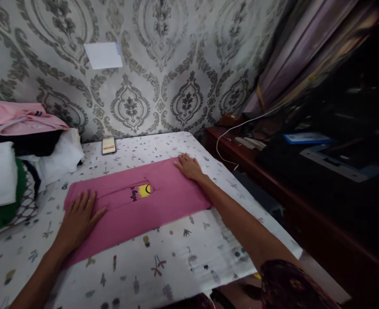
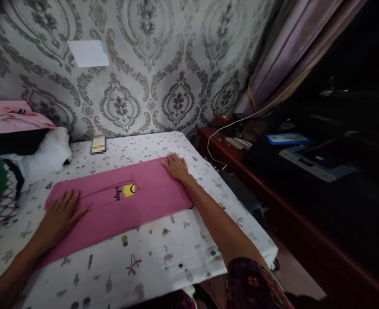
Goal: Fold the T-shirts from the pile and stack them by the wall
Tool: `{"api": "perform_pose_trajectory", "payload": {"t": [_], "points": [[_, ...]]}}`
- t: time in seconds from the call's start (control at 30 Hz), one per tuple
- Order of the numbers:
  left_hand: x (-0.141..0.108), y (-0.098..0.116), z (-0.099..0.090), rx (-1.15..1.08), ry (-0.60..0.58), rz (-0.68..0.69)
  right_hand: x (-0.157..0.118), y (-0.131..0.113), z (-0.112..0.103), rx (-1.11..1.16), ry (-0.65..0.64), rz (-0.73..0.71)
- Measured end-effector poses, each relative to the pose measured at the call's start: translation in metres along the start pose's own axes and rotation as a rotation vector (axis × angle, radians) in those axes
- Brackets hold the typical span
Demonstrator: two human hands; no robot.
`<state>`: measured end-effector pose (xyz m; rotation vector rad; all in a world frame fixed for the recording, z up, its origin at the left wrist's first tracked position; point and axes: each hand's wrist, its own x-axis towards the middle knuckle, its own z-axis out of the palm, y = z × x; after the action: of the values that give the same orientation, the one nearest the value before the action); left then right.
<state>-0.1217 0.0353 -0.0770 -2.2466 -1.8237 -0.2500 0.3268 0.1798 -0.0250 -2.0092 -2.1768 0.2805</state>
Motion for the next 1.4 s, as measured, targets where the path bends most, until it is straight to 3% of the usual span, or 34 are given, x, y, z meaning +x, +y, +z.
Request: {"api": "perform_pose_trajectory", "payload": {"t": [0.17, 0.3, 0.4, 0.5, 0.57, 0.63, 0.77, 0.87, 1.03, 1.27, 1.4], "points": [[0.006, 0.016, -0.029, 0.011, -0.102, -0.065, 0.004, 0.010, 0.004, 0.045, 0.065, -0.025], [-0.002, 0.014, -0.046, -0.013, -0.179, -0.114, -0.004, -0.007, 0.001, 0.067, 0.279, -0.130], [-0.012, -0.004, -0.052, -0.073, -0.156, -0.222, -0.040, -0.060, -0.003, 0.148, 0.309, -0.431], [-0.005, -0.034, -0.056, -0.187, -0.032, -0.318, -0.095, -0.142, -0.002, 0.274, 0.130, -0.719], [0.014, -0.056, -0.059, -0.259, -0.012, -0.385, -0.128, -0.198, 0.003, 0.258, -0.026, -0.916], [0.040, -0.075, -0.060, -0.277, -0.093, -0.450, -0.153, -0.245, 0.010, 0.195, -0.108, -1.089], [0.085, -0.094, -0.057, -0.267, -0.213, -0.504, -0.175, -0.298, 0.026, 0.047, -0.144, -1.196], [0.101, -0.097, -0.052, -0.293, -0.239, -0.525, -0.179, -0.314, 0.032, -0.005, -0.105, -1.149], [0.105, -0.097, -0.049, -0.391, -0.284, -0.541, -0.183, -0.329, 0.027, -0.092, -0.125, -1.136], [0.103, -0.093, -0.054, -0.511, -0.229, -0.580, -0.189, -0.335, 0.025, -0.095, -0.161, -1.091], [0.103, -0.090, -0.059, -0.590, -0.270, -0.611, -0.190, -0.334, 0.026, -0.086, -0.143, -1.114]]}}
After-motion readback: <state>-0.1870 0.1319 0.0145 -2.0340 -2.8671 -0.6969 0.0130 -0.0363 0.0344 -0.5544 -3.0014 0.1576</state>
